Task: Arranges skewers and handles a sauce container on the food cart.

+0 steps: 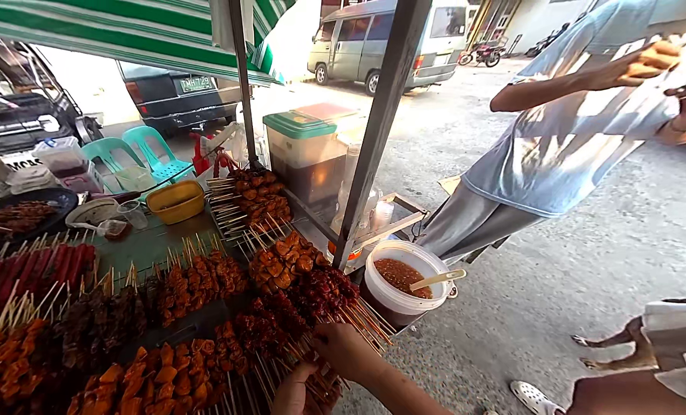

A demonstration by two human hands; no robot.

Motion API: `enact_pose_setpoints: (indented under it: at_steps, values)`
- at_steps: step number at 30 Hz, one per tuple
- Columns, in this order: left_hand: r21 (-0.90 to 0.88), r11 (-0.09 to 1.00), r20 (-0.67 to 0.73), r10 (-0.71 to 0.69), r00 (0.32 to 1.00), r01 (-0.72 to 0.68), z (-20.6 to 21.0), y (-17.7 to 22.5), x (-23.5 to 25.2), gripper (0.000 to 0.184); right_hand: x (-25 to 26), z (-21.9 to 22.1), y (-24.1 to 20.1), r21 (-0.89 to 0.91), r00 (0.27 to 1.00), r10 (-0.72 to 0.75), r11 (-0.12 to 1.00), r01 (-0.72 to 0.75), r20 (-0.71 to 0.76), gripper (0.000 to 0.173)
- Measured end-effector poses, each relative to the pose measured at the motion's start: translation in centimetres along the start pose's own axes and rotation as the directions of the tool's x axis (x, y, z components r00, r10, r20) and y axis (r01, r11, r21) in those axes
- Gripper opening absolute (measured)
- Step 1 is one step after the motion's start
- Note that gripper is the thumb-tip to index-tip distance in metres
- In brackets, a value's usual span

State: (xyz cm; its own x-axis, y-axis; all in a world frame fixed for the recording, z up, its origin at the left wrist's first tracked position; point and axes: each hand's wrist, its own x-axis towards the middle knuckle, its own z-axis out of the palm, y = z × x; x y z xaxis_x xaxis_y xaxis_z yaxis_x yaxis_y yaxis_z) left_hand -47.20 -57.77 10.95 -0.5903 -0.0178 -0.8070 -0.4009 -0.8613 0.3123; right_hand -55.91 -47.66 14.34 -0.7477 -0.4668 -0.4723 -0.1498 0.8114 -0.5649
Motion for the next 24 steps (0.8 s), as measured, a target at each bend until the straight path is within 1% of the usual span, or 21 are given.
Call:
enact_pose_setpoints:
  at_steps: [2,3,5,6,7,9,11,14,15,17,18,19,20,21,22,23,24]
  values:
    - [-0.024,1.0,0.017,0.005,1.0,-0.004,-0.2,-0.1,0.1,0.024,-0.8,-1.1,0.6,-0.005,0.995,0.013,1.0,-0.014,-0.099,0.031]
    - [-0.032,0.999,0.015,0.008,1.0,-0.007,-0.3,-0.1,0.1,0.023,-1.1,-1.9,1.1,-0.021,0.987,0.023,0.999,-0.027,-0.157,0.032]
    - [-0.032,0.999,0.011,0.018,1.0,-0.017,-0.2,-0.1,0.0,0.022,-1.1,-3.5,2.2,-0.085,0.964,0.049,0.994,-0.073,-0.26,0.034]
    - [-0.024,0.999,0.006,0.024,1.0,-0.024,-0.2,-0.2,-0.1,0.022,-0.8,-4.1,2.9,-0.123,0.957,0.075,0.986,-0.113,-0.28,0.035]
    - [-0.016,0.999,0.004,0.032,0.999,-0.032,-0.2,-0.2,-0.2,0.022,-0.4,-4.5,3.6,-0.167,0.956,0.116,0.972,-0.165,-0.269,0.035]
    - [-0.012,0.998,-0.002,0.055,0.998,-0.055,0.0,-0.3,-0.3,0.022,0.7,-4.7,4.8,-0.247,0.956,0.22,0.932,-0.264,-0.194,0.035]
    - [-0.018,0.998,-0.006,0.064,0.998,-0.064,0.1,-0.3,-0.4,0.022,1.2,-4.6,5.5,-0.269,0.949,0.272,0.913,-0.306,-0.156,0.035]
    - [-0.013,0.998,-0.001,0.059,0.998,-0.059,0.1,-0.3,-0.4,0.017,0.8,-5.2,5.4,-0.214,0.947,0.238,0.935,-0.283,-0.214,0.034]
    - [-0.012,0.998,0.002,0.054,0.999,-0.054,0.0,-0.4,-0.3,0.017,0.4,-5.3,5.1,-0.166,0.946,0.204,0.954,-0.25,-0.253,0.035]
    - [-0.007,0.999,0.006,0.04,0.999,-0.039,0.0,-0.3,-0.3,0.018,-0.5,-5.2,4.0,-0.071,0.948,0.103,0.989,-0.13,-0.302,0.036]
    - [-0.009,0.999,0.005,0.032,0.999,-0.032,0.0,-0.3,-0.2,0.019,-0.7,-4.7,3.3,-0.033,0.959,0.052,0.997,-0.064,-0.28,0.034]
    - [-0.014,1.0,0.003,0.023,1.0,-0.023,0.0,-0.3,-0.2,0.02,-0.7,-3.9,2.7,-0.012,0.978,0.025,1.0,-0.028,-0.206,0.035]
    - [-0.022,1.0,-0.003,0.015,1.0,-0.015,0.1,-0.3,-0.1,0.018,-0.5,-3.0,2.1,-0.01,0.995,0.012,1.0,-0.013,-0.098,0.036]
    - [-0.027,1.0,-0.004,0.009,1.0,-0.009,0.1,-0.3,-0.2,0.018,-0.1,-2.1,1.6,-0.013,1.0,0.008,1.0,-0.008,0.018,0.038]
    - [-0.03,1.0,-0.001,0.006,1.0,-0.006,0.1,-0.3,-0.2,0.019,0.3,-1.3,1.1,-0.023,0.995,0.009,1.0,-0.007,0.104,0.037]
    - [-0.027,1.0,0.001,0.005,1.0,-0.005,0.2,-0.2,-0.3,0.019,0.6,-0.8,0.8,-0.025,0.989,0.011,1.0,-0.007,0.147,0.035]
    - [-0.024,1.0,-0.001,0.002,1.0,-0.002,0.2,-0.2,-0.3,0.018,0.7,-0.5,0.6,-0.015,0.987,0.01,1.0,-0.007,0.159,0.034]
